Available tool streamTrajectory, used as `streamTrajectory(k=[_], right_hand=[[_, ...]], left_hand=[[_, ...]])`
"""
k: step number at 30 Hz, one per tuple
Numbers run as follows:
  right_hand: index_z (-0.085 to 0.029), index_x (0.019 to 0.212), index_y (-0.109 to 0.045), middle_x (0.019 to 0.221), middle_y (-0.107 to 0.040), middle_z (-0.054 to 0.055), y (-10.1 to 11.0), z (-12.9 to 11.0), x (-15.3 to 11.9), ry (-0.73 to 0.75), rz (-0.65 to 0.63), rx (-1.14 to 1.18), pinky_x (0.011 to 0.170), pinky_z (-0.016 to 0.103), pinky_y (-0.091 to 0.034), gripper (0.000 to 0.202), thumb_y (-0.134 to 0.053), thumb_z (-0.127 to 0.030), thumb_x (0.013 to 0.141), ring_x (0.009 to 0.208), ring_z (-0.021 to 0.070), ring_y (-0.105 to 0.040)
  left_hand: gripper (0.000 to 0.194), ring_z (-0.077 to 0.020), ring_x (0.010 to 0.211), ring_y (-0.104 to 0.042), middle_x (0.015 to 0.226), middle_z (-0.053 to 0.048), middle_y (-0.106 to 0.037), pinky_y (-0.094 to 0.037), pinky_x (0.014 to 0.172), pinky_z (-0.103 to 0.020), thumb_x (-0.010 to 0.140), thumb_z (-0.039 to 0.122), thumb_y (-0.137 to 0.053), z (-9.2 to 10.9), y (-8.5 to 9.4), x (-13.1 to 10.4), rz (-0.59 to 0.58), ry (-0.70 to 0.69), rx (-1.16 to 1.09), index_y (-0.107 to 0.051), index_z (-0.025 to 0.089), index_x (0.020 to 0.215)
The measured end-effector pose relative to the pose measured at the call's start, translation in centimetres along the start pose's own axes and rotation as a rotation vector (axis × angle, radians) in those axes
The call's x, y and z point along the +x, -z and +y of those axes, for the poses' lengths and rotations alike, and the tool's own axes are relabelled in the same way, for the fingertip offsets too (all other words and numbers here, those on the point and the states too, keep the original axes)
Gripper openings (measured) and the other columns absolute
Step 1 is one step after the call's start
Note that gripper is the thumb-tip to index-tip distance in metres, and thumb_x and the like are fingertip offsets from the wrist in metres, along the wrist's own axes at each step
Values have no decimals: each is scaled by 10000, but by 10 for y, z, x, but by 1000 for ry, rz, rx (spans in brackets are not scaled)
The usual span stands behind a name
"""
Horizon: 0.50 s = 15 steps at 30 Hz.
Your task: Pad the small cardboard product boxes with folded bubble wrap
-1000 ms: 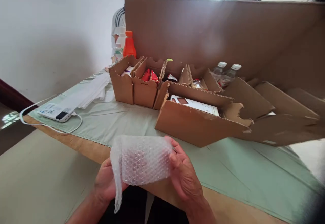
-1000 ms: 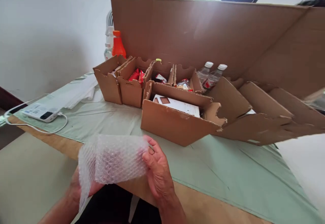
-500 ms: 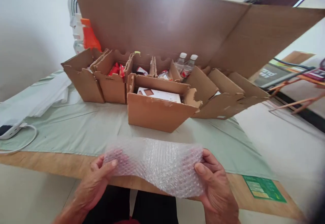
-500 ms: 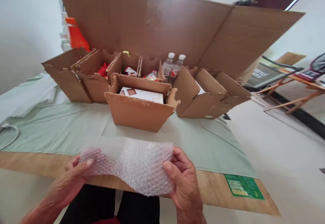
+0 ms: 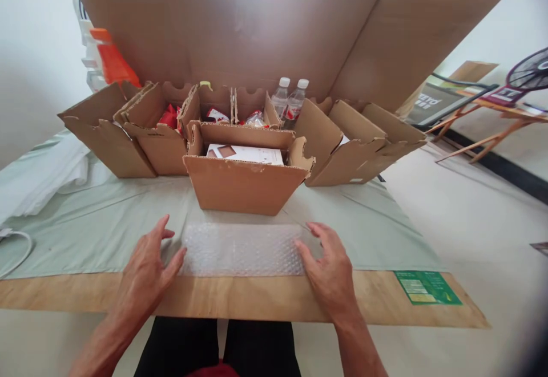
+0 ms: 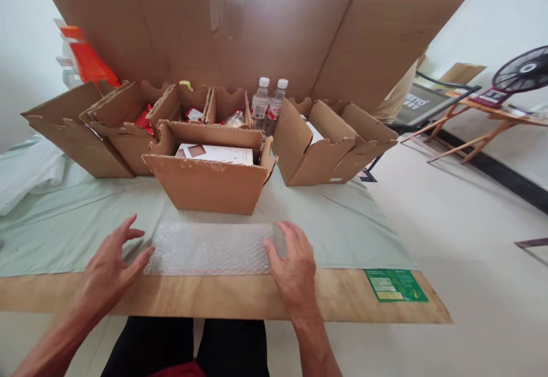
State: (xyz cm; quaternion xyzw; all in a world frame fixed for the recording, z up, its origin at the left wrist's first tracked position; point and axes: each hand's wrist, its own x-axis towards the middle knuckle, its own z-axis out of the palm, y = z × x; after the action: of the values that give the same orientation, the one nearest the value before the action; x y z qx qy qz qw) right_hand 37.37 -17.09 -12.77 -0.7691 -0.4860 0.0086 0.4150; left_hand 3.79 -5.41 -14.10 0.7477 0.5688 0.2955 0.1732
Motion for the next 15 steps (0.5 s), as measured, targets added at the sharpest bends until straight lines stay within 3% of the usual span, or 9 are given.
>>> streamTrajectory(k=[2,5,8,11,13,15], right_hand=[[-211,1178,-700,1356,-653,152,3,5,-3,41,42,-52,960,498,-554,342,-617,-427,927,1227,313,-623],[-234,1169,-710,1349,-656,136,1,-10,-8,108,-7,-44,994,513,-541,267,-579,-369,980,1233,303,-622],[-248,1185,-723,1325,-681,116,-28,-53,-16,315,-253,7,1059,520,-499,271,-523,-243,1002,1215,285,-629],[-225,1244,-705,1454,-618,114,-65,-87,-22,562,-565,-8,1067,484,-489,307,-533,-181,993,1309,281,-572],[-225,1292,-685,1497,-594,106,-71,-81,-24,628,-675,-67,1089,485,-472,315,-562,-227,1002,1368,287,-535],[-233,1317,-680,1481,-615,94,-53,-48,-26,553,-661,-130,1100,509,-464,329,-541,-284,1023,1378,294,-538]], left_hand=[[547,-287,981,-652,1207,-114,-698,-559,775,-409,956,436,-534,-1,2,0,50,-108,54,-496,227,1460],[336,-295,1111,-625,1209,-109,-685,-541,926,-444,992,314,-518,8,0,-2,33,-320,37,-616,251,1307],[289,-285,1116,-628,1192,-99,-703,-518,973,-451,984,202,-494,23,-12,-2,-60,-506,31,-674,251,1205],[328,-305,1053,-648,1151,-117,-723,-529,903,-467,955,158,-462,25,-27,3,-192,-544,113,-700,218,1174],[327,-305,991,-665,1104,-121,-733,-537,862,-469,931,167,-465,18,-33,8,-242,-534,120,-714,199,1142],[321,-292,986,-676,1098,-115,-736,-547,861,-452,912,178,-476,8,-35,14,-265,-520,55,-718,197,1122]])
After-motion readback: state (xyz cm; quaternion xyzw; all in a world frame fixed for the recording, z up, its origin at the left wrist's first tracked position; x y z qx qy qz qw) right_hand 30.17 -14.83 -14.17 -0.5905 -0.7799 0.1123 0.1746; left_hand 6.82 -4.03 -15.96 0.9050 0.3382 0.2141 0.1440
